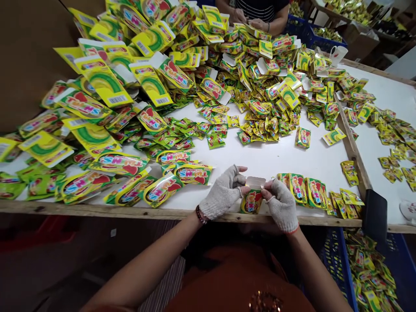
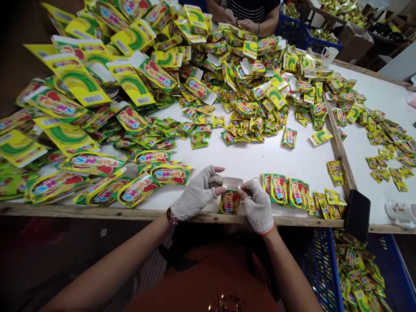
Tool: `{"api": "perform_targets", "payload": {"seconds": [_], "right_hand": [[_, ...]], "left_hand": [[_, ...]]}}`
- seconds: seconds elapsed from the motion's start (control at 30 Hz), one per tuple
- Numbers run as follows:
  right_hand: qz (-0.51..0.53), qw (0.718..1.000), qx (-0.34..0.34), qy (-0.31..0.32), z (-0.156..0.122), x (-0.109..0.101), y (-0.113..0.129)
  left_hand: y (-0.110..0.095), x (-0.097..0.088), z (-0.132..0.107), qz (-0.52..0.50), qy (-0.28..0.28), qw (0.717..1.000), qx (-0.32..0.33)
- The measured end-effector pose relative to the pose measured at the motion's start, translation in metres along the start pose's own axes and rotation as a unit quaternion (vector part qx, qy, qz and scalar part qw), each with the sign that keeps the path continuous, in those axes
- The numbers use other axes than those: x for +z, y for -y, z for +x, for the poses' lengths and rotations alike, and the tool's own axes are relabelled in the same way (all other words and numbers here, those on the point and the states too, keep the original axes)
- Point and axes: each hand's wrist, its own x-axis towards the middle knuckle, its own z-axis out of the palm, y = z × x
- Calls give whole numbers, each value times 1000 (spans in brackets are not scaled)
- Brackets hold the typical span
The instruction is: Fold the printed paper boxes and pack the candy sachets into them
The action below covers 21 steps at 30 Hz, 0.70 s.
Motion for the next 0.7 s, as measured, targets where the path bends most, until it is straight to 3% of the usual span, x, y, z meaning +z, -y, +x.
{"api": "perform_targets", "payload": {"seconds": [0.1,0.27,0.53,0.6,0.7], "right_hand": [[23,1000,10,-1,2,0,-1],[-74,993,-73,54,0,-8,10],[-79,994,-31,70,4,-11,25],[-82,993,-45,68,5,-11,25],[-74,988,-106,83,5,-17,18]], "left_hand": [[-2,-2,1,73,23,997,31],[-10,-11,-7,195,51,965,166],[-27,-12,-3,258,78,959,82],[-28,-14,-3,262,89,956,101],[-28,-19,-8,278,124,935,183]]}}
